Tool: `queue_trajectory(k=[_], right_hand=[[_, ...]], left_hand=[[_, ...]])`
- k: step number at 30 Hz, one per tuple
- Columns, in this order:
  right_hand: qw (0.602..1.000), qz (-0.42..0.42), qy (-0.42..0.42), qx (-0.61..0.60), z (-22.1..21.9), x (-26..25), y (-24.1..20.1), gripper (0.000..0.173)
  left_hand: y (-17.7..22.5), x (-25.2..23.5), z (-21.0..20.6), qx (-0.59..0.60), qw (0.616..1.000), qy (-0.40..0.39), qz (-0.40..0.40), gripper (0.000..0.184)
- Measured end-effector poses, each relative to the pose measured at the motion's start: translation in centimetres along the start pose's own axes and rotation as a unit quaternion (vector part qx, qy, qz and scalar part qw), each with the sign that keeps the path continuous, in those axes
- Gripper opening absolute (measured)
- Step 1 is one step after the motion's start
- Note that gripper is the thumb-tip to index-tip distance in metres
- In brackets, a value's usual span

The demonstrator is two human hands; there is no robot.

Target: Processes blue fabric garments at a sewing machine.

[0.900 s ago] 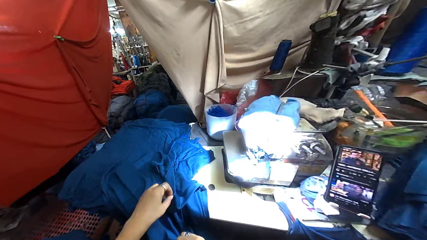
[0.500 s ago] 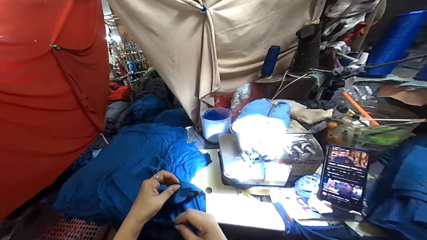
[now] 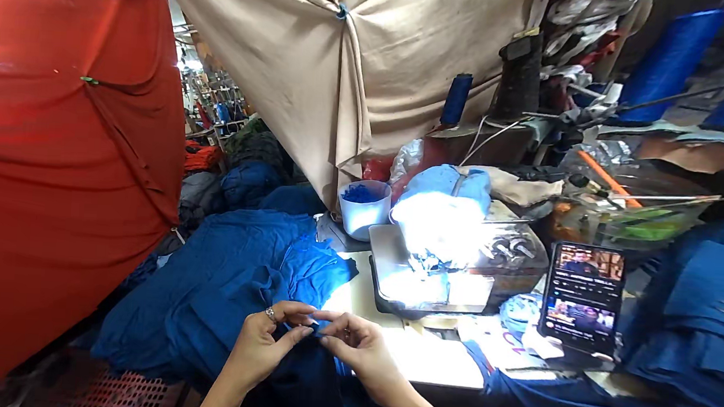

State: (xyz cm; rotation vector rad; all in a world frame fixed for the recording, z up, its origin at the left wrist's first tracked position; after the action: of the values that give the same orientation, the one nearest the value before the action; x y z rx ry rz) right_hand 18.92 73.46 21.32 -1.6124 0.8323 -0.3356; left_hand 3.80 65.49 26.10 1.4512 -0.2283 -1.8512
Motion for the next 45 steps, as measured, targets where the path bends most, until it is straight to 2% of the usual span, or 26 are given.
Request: queue_trajectory(k=[4,10,23,28,32,36,41,45], right_hand=[[1.000,0.010,0.006,-0.009,0.0,-0.1,0.1,0.008],[0.999,0.023,0.025,0.005,0.2,-0.1,-0.3,0.008],[0.999,0.035,0.034,0.000,0.3,0.0,-0.5,0.005],[0.998,0.057,0.008,0.034,-0.1,-0.3,-1.2,0.007],[0.988,0.048,-0.027,0.144,-0.5,-0.8,-1.3,0.015],[0.980,0.036,-0.029,0.194,0.0,-0.1,0.0,0.018],[0.964,-0.041,-0.019,0.261,1.3,1.1,3.7,0.021],[0.958,-0.064,0.003,0.278,2.6,1.9,6.1,0.022]], left_hand=[[-0.2,0.0,-0.1,0.003,1.000,0.000,0.012,0.027],[-0.5,0.4,0.0,-0.052,0.996,-0.016,0.075,0.028],[0.3,0.0,-0.9,-0.068,0.998,-0.002,0.012,0.016],[1.0,-1.2,-0.6,-0.086,0.996,0.010,-0.009,0.011],[3.0,-4.7,1.8,-0.132,0.988,0.055,-0.051,0.009],[4.5,-7.3,5.0,-0.156,0.978,0.098,-0.101,0.008],[4.8,-7.6,6.9,-0.167,0.972,0.119,-0.111,0.008],[4.8,-7.3,7.7,-0.173,0.971,0.121,-0.113,0.009]])
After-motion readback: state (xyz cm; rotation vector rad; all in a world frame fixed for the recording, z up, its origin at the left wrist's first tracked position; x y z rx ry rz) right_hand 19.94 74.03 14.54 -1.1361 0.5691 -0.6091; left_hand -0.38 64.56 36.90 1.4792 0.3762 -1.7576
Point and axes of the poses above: each hand's wrist, its own x-axis away from the middle knuckle, its own z-axis out of the back of the hand, y = z × x, the point moved 6 cm from there along -x, towards the middle knuckle, and after that the axes turned 13 degrees about -z, right-handed, at the moved point
